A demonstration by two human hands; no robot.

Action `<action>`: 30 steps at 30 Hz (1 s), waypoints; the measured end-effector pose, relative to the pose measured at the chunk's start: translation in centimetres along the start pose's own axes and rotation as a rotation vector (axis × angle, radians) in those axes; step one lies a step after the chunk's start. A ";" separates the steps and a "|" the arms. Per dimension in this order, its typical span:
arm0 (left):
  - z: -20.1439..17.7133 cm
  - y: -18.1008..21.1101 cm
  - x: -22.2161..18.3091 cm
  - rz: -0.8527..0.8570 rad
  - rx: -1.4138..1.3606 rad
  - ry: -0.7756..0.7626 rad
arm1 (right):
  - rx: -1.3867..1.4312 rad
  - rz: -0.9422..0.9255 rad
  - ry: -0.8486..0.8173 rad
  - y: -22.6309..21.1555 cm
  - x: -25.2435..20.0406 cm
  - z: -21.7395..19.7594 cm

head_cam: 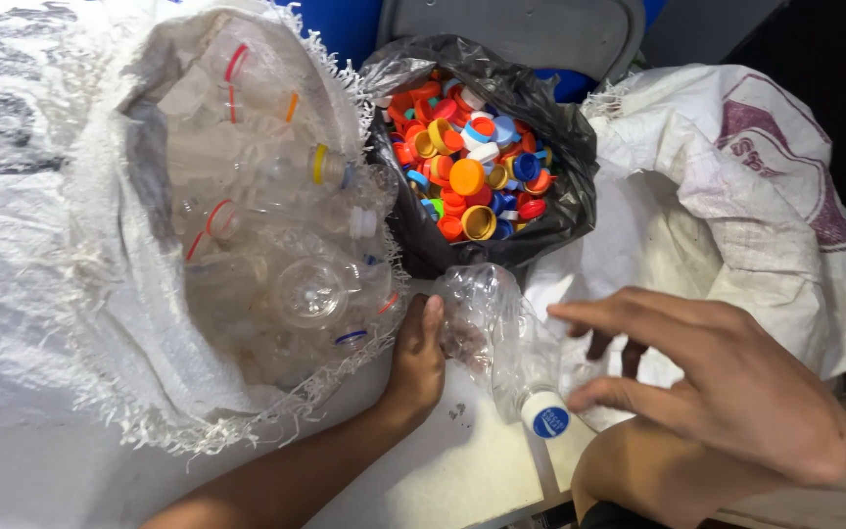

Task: The person removes plastic bottles from a large white sack, unscrews the caps, and places the caps into a black bag while returning the empty bottles to the sack. The process is repeated for multiple bottles, with the person handling the items by hand.

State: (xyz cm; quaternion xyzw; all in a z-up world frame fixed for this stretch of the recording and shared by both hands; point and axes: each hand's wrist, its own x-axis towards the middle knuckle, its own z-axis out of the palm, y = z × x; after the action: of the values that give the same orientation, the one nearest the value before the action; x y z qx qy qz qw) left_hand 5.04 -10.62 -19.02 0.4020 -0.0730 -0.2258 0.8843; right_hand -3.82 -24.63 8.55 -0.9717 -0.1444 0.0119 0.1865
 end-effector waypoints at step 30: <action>1.5 4.1 -2.5 0.145 0.446 -0.258 | -0.010 0.369 0.471 5.5 5.7 0.9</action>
State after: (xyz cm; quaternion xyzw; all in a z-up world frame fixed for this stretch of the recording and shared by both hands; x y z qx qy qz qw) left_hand 3.81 -8.13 -14.85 0.5485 -0.2616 -0.1896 0.7712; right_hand 3.09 -27.56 5.93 -0.9584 0.0816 -0.1810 0.2049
